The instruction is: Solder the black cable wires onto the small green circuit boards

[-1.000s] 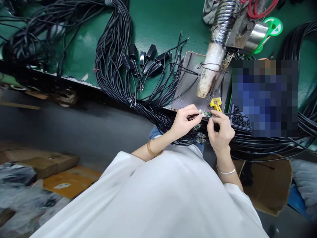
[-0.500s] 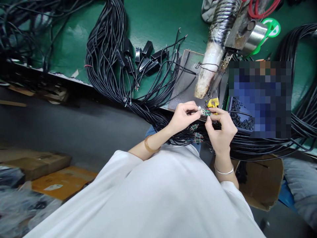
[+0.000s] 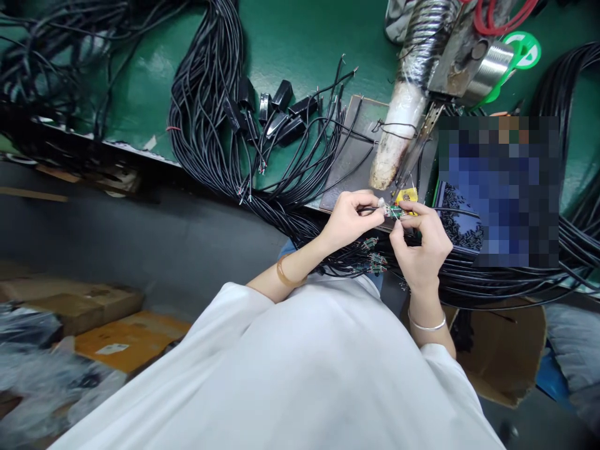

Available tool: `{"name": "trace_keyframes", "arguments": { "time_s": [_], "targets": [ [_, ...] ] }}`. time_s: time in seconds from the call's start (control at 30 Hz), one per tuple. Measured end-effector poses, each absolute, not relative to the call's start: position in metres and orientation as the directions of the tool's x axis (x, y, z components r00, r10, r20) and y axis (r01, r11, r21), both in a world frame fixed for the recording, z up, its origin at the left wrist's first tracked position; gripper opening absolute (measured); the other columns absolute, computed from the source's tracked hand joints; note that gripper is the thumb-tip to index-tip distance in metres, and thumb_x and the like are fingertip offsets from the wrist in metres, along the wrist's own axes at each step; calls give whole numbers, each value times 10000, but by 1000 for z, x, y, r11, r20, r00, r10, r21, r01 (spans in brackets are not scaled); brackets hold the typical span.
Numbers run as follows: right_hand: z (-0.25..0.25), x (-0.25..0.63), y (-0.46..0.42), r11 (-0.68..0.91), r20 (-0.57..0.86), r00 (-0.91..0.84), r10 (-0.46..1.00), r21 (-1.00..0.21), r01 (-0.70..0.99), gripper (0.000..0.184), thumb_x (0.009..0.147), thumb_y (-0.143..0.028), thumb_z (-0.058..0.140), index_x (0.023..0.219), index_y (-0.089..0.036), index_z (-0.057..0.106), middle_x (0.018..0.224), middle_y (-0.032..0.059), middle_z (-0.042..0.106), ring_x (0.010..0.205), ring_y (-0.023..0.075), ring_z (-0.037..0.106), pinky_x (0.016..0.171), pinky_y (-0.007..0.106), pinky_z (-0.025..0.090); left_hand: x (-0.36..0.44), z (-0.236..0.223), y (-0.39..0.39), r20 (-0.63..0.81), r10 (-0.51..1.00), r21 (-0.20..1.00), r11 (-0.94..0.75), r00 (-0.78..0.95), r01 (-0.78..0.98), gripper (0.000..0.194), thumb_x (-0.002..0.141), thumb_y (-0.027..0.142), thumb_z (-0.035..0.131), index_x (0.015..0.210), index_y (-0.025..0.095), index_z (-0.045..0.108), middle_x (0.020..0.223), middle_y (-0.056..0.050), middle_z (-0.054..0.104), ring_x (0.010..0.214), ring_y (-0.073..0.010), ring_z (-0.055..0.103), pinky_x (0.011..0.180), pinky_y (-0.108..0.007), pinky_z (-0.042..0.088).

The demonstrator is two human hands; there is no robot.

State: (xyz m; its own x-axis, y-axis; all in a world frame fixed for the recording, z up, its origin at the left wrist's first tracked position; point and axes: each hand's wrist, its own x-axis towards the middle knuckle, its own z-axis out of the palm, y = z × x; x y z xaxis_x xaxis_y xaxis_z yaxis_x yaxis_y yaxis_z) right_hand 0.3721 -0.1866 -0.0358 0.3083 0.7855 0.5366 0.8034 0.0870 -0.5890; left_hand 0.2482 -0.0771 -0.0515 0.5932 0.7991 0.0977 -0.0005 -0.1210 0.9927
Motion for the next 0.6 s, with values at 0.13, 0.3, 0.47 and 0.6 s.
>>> {"name": "trace_keyframes", "arguments": {
  "time_s": [0.13,0.3,0.47,0.6],
  "targets": [
    [-35,374,-186,100,542,299,785,-588,803,141,854,-123,637,825,-224,543,1069,61,726,1025,197,703,924,378,569,249,-48,-74,88,792,992,-122,604,16,151,754,189,641,618,124,660,580,28,432,541,-59,352,521,-244,252],
    [-34,376,-185,93,537,297,790,-584,806,127,862,-140,632,830,-227,546,1079,61,726,1031,203,703,924,383,567,250,-46,-75,64,803,994,-104,592,33,154,742,187,646,603,121,643,572,30,426,534,-54,334,508,-239,239],
    [-32,376,-182,106,546,287,787,-578,809,136,854,-129,637,831,-228,547,1083,64,725,1039,206,703,921,375,566,252,-47,-77,47,821,997,-69,569,17,162,738,189,642,590,125,623,562,30,422,537,-55,327,498,-234,228],
    [-31,375,-181,101,554,289,781,-568,817,128,863,-145,635,831,-232,547,1092,56,725,1044,209,703,926,376,568,253,-44,-78,50,838,998,-61,544,2,121,730,179,650,621,126,647,576,30,452,527,-50,329,488,-229,230]
  ]
}}
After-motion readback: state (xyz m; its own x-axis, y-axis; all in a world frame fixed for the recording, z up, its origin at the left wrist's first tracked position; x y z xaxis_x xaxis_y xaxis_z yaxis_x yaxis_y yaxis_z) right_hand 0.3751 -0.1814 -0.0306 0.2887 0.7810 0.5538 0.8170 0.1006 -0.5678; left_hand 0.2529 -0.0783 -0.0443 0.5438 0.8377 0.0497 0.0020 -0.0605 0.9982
